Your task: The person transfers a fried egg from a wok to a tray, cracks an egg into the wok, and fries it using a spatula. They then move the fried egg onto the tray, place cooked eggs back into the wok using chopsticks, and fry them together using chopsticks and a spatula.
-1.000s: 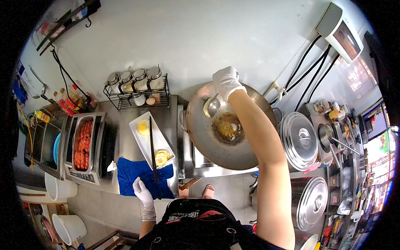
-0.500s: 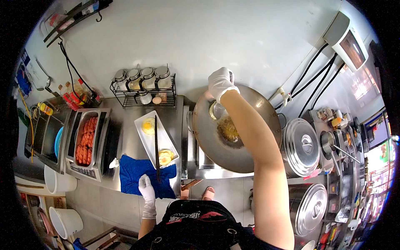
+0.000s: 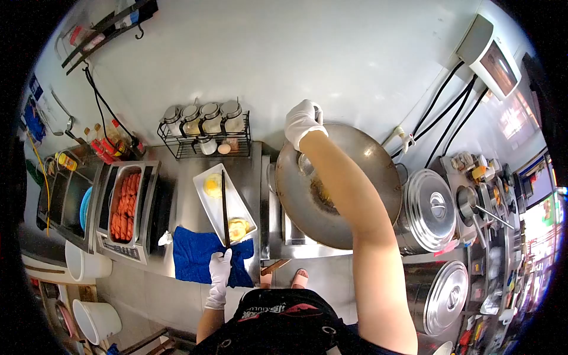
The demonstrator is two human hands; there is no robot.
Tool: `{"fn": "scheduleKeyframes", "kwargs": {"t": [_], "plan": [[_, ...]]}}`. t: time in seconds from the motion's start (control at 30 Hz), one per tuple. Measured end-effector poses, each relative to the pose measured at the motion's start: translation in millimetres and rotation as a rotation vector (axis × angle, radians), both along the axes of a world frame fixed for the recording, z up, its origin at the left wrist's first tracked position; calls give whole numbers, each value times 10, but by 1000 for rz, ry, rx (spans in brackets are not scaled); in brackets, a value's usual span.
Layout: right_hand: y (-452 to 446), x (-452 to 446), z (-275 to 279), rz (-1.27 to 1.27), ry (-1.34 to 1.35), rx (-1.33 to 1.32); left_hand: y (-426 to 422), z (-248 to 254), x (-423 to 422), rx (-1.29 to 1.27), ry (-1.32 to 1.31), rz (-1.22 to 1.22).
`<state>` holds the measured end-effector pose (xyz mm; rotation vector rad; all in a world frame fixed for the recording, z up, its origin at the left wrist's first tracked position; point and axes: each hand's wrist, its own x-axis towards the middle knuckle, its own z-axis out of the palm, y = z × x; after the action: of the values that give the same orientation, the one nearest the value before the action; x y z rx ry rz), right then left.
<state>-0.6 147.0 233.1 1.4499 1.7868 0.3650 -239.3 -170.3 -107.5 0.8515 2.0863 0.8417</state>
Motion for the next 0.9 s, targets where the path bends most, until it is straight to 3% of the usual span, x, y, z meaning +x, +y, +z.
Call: {"fn": "scheduleKeyframes", "kwargs": {"t": [0.27,0.4,0.5,0.6,0.7,0.9], "plan": [[82,80,-85,-34,13,3,89,-28,-69,-92,5,-39],[76,120,-96,-38,36,44,153,377,11,-138,-73,-43],[78,146,-67,-34,32,25,107,-510,-200,23,149,-145],[95,193,-73,-7,25,41,124,-593,-211,45,147,-149],[20,261,16,31,48,65,183,-16,-46,-54,-79,-41],[260,499,-137,80,93,115,216,-32,-59,-56,-75,-52]]}}
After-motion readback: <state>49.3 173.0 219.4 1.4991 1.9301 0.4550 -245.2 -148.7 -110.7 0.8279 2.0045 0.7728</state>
